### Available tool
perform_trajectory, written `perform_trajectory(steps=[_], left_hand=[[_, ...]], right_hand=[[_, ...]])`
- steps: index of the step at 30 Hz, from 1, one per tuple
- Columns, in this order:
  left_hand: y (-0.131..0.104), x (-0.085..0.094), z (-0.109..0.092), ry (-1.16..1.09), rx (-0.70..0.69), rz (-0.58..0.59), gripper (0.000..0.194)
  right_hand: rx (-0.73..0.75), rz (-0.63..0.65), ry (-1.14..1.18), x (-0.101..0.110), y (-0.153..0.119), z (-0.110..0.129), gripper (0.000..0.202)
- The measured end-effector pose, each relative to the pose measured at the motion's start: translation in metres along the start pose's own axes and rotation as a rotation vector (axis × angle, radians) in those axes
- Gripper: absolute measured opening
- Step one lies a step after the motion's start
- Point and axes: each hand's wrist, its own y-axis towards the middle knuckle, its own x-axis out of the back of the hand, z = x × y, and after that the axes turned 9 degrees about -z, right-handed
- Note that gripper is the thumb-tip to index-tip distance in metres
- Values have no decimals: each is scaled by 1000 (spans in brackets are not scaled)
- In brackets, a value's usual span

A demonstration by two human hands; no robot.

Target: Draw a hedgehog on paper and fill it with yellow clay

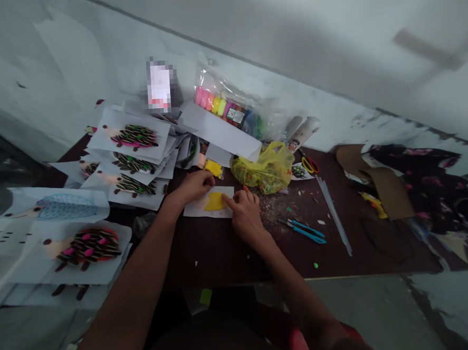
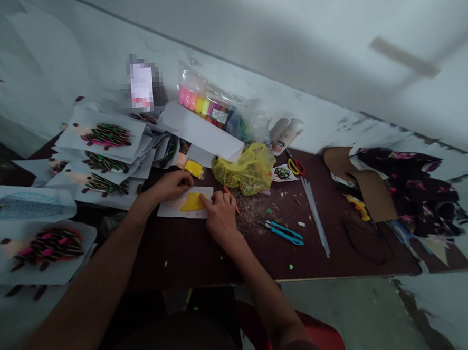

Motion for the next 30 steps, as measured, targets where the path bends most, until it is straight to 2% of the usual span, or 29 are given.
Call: perform_trajectory(steps=[3,8,14,17,20,26,30], left_hand=[[0,0,0,13,9,-8,22],[1,1,-1,21,5,9,22],[0,-3,3,-36,-26,-40,20],[0,-3,4,-45,-33,-51,19],[1,-3,3,-49,-19,-51,21],[0,1,-2,-41,40,-38,20],[0,4,-2,-58,78,-67,19]], right_hand=[[15,29,-14,1,2,0,50],[30,-11,-10,4,8,-1,49],[54,41,-7,1,19,5,48],[66,23,21,1,19,5,48],[39,-13,26,2,14,0,50],[34,-10,53,-1,2,-7,52],[-72,-95,76,5,9,-13,54]])
